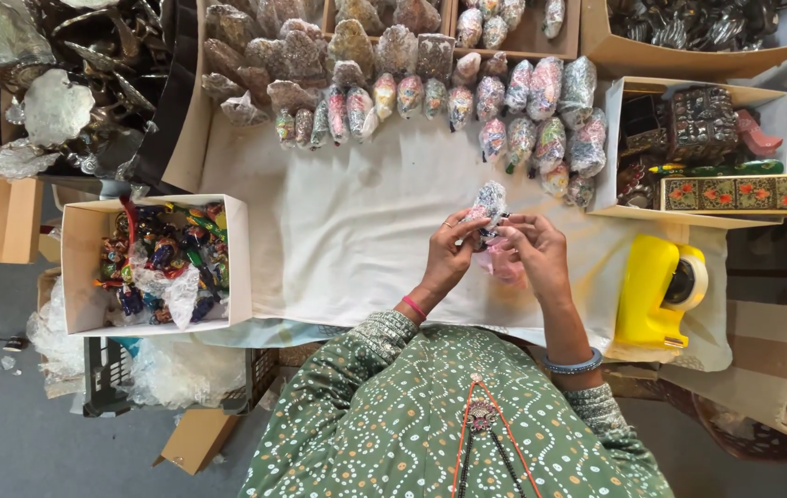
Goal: The person wraps small, colorful figurines in bubble wrap and secures them with clear tape. They handle the items one by one, wiping them with a pink cloth before wrapping and placing the finished packages into a cardboard box.
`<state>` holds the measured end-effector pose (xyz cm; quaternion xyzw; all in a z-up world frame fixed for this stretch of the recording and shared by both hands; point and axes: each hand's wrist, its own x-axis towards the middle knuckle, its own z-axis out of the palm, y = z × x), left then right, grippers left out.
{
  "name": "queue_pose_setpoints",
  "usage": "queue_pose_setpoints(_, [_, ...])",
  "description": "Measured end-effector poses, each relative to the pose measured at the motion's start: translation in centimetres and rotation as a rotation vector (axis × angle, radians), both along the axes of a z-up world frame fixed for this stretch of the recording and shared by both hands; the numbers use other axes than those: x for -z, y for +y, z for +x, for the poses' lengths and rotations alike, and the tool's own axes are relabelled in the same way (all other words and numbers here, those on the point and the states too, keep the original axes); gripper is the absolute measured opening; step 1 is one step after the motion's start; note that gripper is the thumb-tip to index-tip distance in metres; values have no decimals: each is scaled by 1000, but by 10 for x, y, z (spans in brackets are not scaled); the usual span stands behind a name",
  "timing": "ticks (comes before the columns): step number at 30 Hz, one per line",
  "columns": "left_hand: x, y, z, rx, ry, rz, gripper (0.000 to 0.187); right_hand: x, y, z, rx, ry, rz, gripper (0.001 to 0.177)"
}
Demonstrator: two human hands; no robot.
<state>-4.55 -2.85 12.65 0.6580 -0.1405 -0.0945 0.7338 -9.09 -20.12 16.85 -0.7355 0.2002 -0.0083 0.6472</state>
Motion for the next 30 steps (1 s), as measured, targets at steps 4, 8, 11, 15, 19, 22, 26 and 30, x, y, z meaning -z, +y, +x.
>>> queue_pose_setpoints(4, [-1,-3,0,9,8,28,35,8,4,-11,117,-33,333,22])
queue_pose_setpoints(8, [-3,-5,-3,12,-13,47,34,17,16,-19,209,-41,300,21])
queue_pose_setpoints(11, [-3,-6,-4,18,-13,51,34,12,28,-22,196,-146,65,23])
queue_pose_setpoints(15, [-5,-5,-4,8,-30,123,34,3,39,-23,172,-225,-197,24])
queue_pose_setpoints(19, [-4,-5,-1,-2,-40,109,34,28,37,-26,205,-234,-218,20])
queue_pose_setpoints(22, [-2,-3,0,-9,-37,66,32,43,29,-29,309,-234,-40,19])
queue_pose_setpoints(26, [7,-2,1,79,189,-155,28,30,27,-32,336,-254,-13,16])
queue_pose_setpoints(30, [12,-2,0,108,272,-224,27,31,33,-30,221,-316,-93,15])
